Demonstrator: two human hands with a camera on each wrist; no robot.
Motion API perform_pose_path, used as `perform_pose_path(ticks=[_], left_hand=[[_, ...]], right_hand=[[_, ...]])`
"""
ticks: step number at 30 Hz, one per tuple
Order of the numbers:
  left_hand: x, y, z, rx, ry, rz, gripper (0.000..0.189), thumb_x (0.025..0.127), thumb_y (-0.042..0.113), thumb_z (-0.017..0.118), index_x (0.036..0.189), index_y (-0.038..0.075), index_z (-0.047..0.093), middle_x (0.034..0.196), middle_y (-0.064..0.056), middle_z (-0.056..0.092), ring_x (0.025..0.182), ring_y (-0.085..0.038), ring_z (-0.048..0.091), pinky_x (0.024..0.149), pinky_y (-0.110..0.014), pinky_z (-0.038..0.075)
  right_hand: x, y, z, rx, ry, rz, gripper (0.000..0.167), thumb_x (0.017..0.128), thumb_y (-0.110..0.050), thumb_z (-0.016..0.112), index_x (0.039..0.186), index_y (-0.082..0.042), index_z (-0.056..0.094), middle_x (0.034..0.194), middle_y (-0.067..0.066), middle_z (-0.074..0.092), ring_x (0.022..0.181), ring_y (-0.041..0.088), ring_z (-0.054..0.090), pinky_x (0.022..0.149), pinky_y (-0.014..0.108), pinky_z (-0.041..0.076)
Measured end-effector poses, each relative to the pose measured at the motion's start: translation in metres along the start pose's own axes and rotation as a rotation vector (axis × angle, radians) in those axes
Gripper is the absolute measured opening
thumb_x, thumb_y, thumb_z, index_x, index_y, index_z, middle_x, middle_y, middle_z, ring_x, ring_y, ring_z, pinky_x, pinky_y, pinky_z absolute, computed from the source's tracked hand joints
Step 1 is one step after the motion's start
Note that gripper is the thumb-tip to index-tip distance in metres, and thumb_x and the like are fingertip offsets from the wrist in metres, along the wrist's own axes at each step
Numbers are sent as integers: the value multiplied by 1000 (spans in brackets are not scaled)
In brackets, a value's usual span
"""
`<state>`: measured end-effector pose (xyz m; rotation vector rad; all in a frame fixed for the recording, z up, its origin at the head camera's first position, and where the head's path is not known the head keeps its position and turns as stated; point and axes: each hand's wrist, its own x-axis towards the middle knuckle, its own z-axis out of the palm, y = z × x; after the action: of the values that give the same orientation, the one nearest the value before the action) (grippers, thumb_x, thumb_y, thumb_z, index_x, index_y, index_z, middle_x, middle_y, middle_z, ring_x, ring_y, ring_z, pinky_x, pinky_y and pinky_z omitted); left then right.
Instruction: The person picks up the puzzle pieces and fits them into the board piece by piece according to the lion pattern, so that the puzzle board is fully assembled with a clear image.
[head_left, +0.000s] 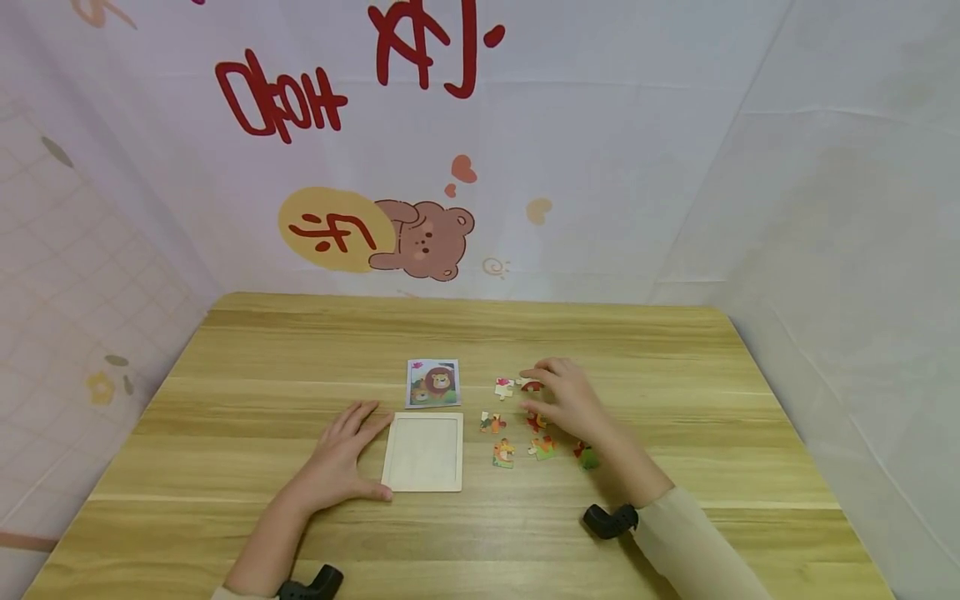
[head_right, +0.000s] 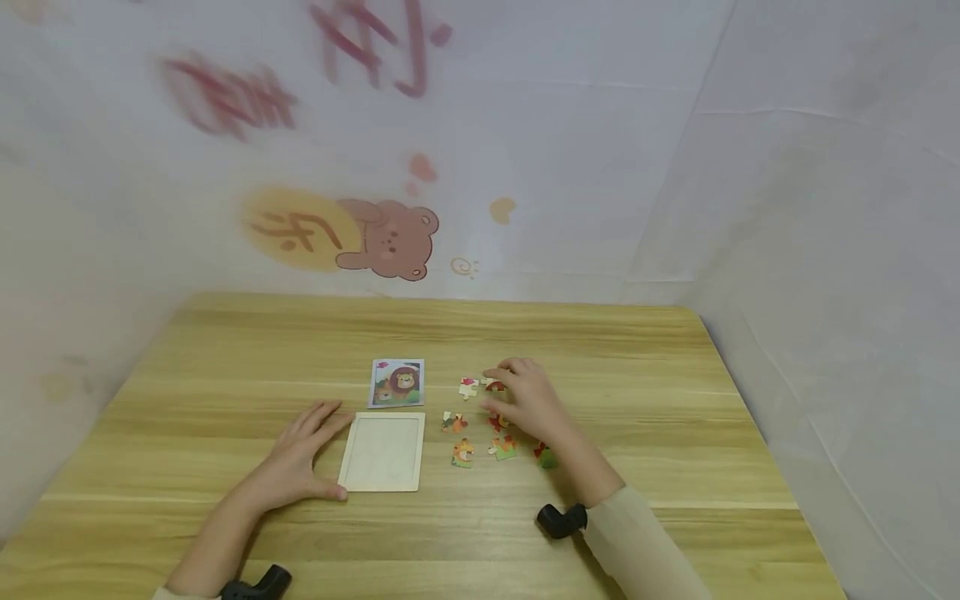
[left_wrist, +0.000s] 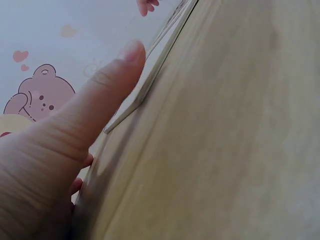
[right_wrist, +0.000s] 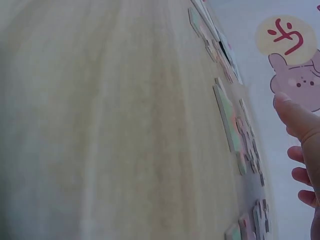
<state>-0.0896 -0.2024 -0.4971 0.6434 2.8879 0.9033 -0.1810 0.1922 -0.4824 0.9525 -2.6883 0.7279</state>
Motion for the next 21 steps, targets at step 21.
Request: perform_pose_path(ticks=[21], left_hand=[[2,-1,8,72,22,-28,116,50,78,73,144,16,46,153,-14,25,140,-39,13,103,-66,14]], right_hand=[[20,-6,24,-1,-93,81,33,81,-36,76,108,-17,73,101,-1,55,91,19,46,79,36,37]])
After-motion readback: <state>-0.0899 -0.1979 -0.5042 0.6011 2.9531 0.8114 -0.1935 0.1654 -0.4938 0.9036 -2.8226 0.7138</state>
